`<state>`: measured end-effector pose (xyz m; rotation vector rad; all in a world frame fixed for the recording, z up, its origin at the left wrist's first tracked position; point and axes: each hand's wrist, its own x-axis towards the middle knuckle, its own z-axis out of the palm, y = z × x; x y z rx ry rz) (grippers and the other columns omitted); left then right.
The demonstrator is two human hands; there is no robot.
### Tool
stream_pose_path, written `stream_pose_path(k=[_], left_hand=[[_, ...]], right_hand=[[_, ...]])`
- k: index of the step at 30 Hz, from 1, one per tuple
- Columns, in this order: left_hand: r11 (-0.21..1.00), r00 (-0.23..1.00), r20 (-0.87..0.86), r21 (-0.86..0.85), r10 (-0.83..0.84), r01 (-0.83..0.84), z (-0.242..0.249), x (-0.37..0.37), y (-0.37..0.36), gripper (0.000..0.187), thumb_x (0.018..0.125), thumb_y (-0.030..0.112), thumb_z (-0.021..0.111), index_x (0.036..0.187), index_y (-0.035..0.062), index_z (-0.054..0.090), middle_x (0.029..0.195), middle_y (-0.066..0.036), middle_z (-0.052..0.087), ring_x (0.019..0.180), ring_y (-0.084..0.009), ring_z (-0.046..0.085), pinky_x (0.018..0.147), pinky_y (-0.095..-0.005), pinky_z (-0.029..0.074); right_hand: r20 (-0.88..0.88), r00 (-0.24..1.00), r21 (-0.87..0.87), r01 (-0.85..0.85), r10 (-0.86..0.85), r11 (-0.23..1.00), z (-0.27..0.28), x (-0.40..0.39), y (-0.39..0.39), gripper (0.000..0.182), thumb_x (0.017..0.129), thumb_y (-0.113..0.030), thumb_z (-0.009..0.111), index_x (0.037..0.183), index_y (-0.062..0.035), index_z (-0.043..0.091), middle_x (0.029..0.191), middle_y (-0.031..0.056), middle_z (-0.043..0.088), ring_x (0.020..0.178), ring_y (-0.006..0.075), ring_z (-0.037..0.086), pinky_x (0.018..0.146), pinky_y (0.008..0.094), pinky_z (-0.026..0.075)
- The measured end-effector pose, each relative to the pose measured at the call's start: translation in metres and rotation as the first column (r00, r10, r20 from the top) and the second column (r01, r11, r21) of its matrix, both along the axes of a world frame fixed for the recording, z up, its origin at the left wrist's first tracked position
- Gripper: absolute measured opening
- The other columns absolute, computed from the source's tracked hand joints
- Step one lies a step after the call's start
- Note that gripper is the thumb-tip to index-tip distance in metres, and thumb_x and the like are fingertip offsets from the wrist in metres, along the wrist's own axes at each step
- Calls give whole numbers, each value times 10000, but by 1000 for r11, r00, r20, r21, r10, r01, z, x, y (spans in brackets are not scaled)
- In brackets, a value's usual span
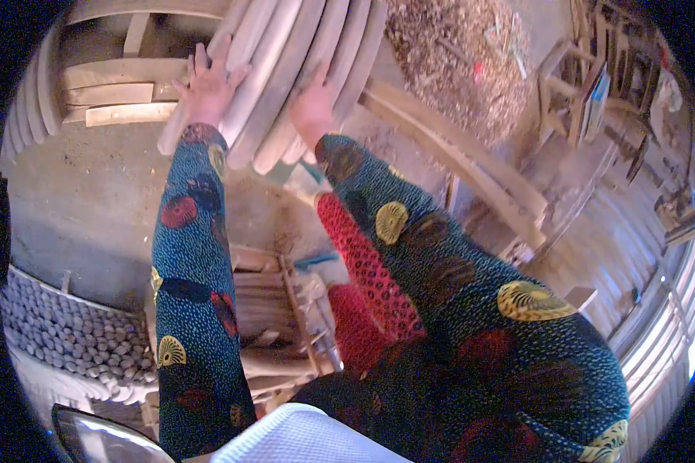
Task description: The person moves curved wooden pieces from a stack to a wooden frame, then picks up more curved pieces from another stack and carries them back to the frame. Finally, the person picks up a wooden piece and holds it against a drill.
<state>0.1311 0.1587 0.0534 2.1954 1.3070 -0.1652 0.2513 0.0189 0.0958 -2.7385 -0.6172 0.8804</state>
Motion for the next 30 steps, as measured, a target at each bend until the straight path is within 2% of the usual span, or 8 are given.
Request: stream_pose_path(k=[4, 11, 13, 15, 21, 25, 27, 30], left_hand=[[984, 981, 79, -15, 179, -178, -9, -26, -15, 746, 851, 611, 462, 1477, 320, 180, 1532, -190, 123, 1416, -374, 99, 1066, -668, 8], [964, 929, -258, 53, 266, -261, 32, -99, -92, 760, 885, 513, 494, 1493, 250, 121, 1528, -203, 104, 1417, -368, 91, 1071, -645, 110], [771, 744, -263, 2, 615, -637, 48, -104, -114, 786, 892, 495, 490, 1493, 163, 108, 1534, -202, 65, 1414, -371, 108, 1077, -634, 130], [331, 321, 79, -187, 944, -925, 18, -117, -159, 762, 921, 451, 478, 1481, 81, 117, 1528, -197, 120, 1417, -358, 102, 1096, -631, 61], [492, 758, -355, -596, 548, -635, 33, -58, -191, 814, 914, 191, 544, 1464, 39, -37, 1462, -213, 282, 1335, -305, 323, 1092, -389, 272], [368, 739, -439, -665, 512, -650, 46, -35, -196, 763, 926, 339, 458, 1463, 24, 16, 1484, -192, 251, 1350, -276, 308, 1123, -380, 214], [301, 674, -469, -644, 571, -703, 50, -33, -183, 766, 935, 466, 394, 1464, 18, 69, 1506, -176, 213, 1369, -263, 273, 1145, -401, 152], [-250, 145, -464, -684, 874, -685, 43, -46, -167, 773, 931, 573, 303, 1474, 60, 107, 1518, -170, 190, 1390, -277, 221, 1139, -479, 121]], right_hand=[[-99, 994, 27, -47, 49, 999, -3, -4, -50, 708, 839, -162, 565, 1419, 9, 196, 1341, 336, 329, 1179, 466, 433, 997, 433, 403], [-145, 905, -362, -424, 399, 830, 20, -45, -57, 576, 821, -212, 521, 1313, 72, 424, 1428, 177, 361, 1378, 406, 143, 1086, 460, 239], [-109, 891, -353, -449, 441, 821, -2, -51, -74, 595, 823, -235, 530, 1315, 81, 424, 1431, 172, 363, 1387, 401, 124, 1088, 461, 233], [-107, 892, -302, -450, 439, 841, 0, -52, -73, 612, 821, -254, 544, 1315, 87, 422, 1427, 167, 371, 1390, 400, 117, 1090, 461, 231], [-122, 896, -174, -443, 427, 879, 3, -43, -83, 610, 803, -284, 585, 1309, 34, 462, 1386, 155, 424, 1365, 432, 150, 1089, 460, 234], [-125, 859, -234, -512, 497, 827, 4, -42, -80, 545, 799, -274, 583, 1276, -17, 517, 1363, 139, 453, 1336, 448, 189, 1093, 460, 232], [-140, 827, -276, -560, 544, 781, 6, -41, -72, 514, 804, -261, 571, 1257, -21, 534, 1350, 136, 464, 1326, 449, 208, 1096, 458, 229], [-161, 821, -298, -570, 548, 766, 5, -37, -68, 482, 818, -237, 545, 1239, -4, 540, 1320, 146, 481, 1311, 438, 244, 1094, 452, 240]])
